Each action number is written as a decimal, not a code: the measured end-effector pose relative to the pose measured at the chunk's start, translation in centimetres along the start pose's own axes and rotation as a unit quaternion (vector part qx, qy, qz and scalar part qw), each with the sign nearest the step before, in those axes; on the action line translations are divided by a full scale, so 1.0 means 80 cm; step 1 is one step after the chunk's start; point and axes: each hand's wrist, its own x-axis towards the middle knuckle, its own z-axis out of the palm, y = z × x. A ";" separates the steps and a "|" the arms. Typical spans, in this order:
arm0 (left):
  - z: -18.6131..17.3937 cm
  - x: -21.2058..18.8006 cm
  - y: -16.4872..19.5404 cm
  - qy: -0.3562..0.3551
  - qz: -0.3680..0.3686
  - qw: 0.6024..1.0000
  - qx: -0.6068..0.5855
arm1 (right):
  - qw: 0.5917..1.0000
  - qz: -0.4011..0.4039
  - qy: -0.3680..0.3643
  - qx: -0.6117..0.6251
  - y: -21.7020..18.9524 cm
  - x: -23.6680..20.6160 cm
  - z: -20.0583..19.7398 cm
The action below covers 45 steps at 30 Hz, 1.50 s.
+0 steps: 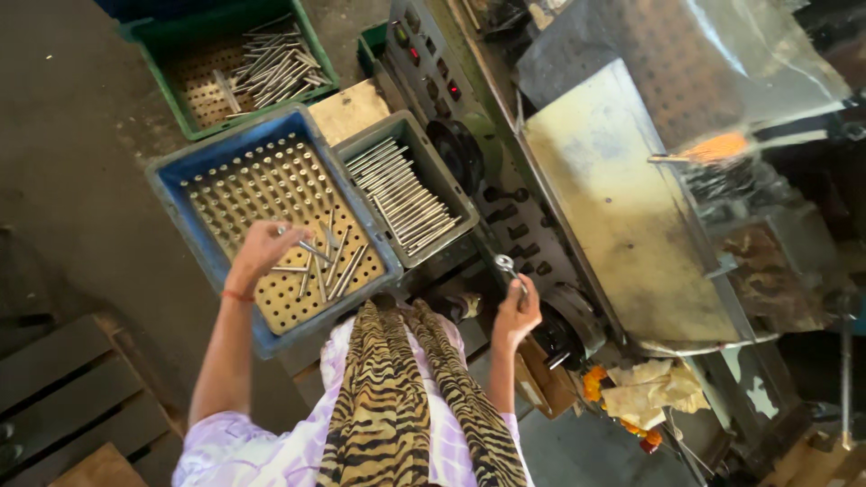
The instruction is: The person repeatedly picks up metal rods from a tray, inserts them into a grinding machine, and operates a lever to grind the ends. After each cycle, the person removes the rod and places it into a separate tray. The process is repeated for multiple rods.
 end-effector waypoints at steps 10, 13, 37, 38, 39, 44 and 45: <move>0.281 0.028 0.128 -0.174 0.241 0.925 -0.239 | 0.988 -0.003 -0.080 0.129 -0.048 0.003 0.052; 0.310 0.028 0.180 -0.204 0.327 0.903 -0.191 | 0.976 0.039 -0.065 0.204 -0.052 0.011 0.051; 0.375 0.083 0.322 -0.391 0.238 0.867 -0.197 | 0.971 -0.177 -0.032 -0.161 0.011 0.118 -0.031; 0.377 0.084 0.329 -0.455 0.066 0.866 -0.199 | 0.952 -0.246 -0.035 -0.177 0.010 0.128 -0.039; 0.380 0.085 0.336 -0.477 0.035 0.856 -0.194 | 0.929 -0.312 -0.039 -0.194 0.008 0.137 -0.047; 0.400 0.065 0.360 -0.433 0.130 0.861 -0.235 | 0.899 -0.389 0.009 -0.201 0.001 0.169 -0.063; 0.404 0.060 0.364 -0.412 0.206 0.856 -0.235 | 0.897 -0.391 0.013 -0.206 -0.002 0.174 -0.067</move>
